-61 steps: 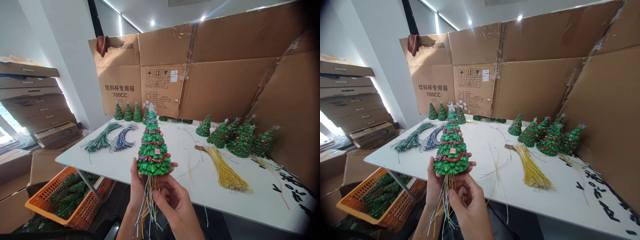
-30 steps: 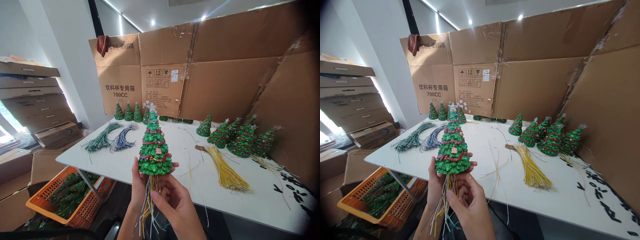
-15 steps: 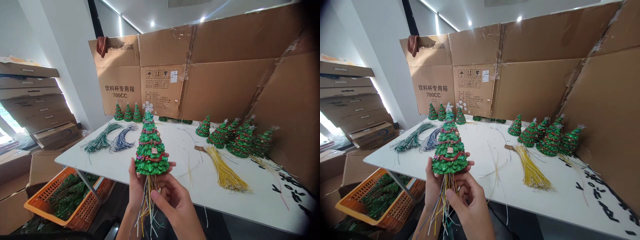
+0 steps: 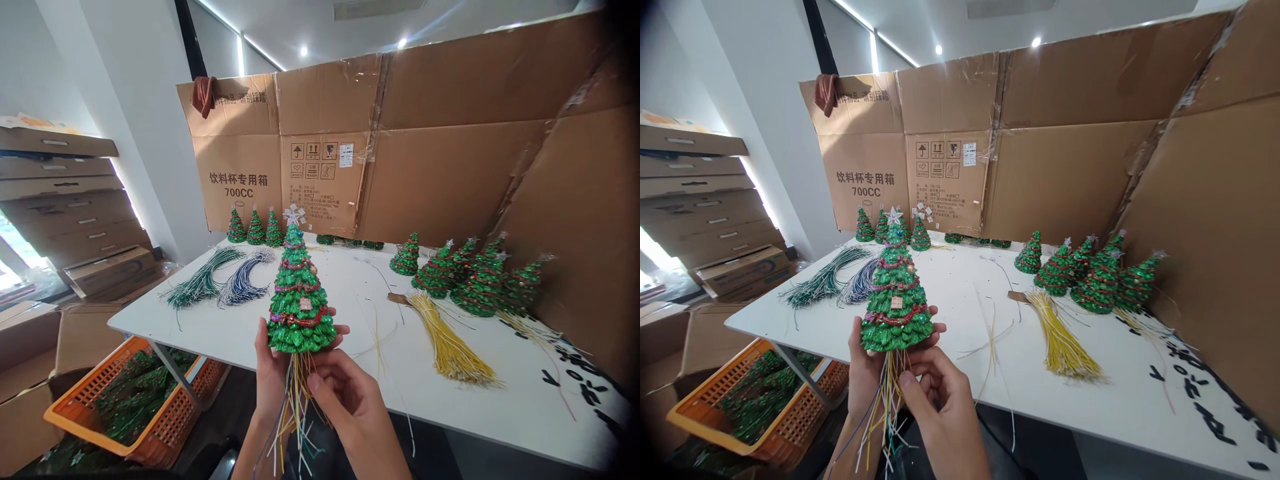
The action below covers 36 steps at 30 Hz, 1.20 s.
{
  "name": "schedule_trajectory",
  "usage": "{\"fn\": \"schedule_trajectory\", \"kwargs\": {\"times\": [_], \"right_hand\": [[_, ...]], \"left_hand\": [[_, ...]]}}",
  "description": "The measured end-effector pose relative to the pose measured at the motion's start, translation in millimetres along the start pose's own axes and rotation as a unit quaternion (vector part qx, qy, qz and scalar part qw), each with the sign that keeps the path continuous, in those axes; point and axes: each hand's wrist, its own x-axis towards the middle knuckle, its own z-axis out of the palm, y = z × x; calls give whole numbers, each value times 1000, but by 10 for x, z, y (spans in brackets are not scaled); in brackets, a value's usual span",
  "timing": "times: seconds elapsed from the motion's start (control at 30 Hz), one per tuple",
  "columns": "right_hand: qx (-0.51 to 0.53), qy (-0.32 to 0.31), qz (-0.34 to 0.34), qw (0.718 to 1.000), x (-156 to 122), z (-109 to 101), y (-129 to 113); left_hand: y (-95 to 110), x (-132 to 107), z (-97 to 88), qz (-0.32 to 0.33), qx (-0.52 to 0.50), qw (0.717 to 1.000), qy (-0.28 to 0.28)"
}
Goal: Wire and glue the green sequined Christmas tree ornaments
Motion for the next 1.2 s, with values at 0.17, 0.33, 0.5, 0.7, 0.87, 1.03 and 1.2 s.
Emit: {"fn": "schedule_trajectory", "kwargs": {"times": [0.17,0.33,0.5,0.7,0.87,1.03,1.2], "right_hand": [[-7,12,-6,1000,9,-21,16],[-10,23,-10,1000,20,-57,19],[-37,78,-1,996,14,-148,-99],[23,171,-58,983,-35,-16,-225],[86,182,-95,975,9,108,-157],[103,222,-59,968,28,132,-130],[128,234,-36,963,35,144,-170]], "left_hand": [[9,-3,-1,4,5,1000,-3],[5,-7,21,11,22,1000,10],[-56,29,21,49,40,998,25],[-246,79,-107,116,114,985,63],[-300,62,-69,179,209,959,73],[-272,18,116,218,269,937,45],[-243,-38,151,216,323,921,19]]}}
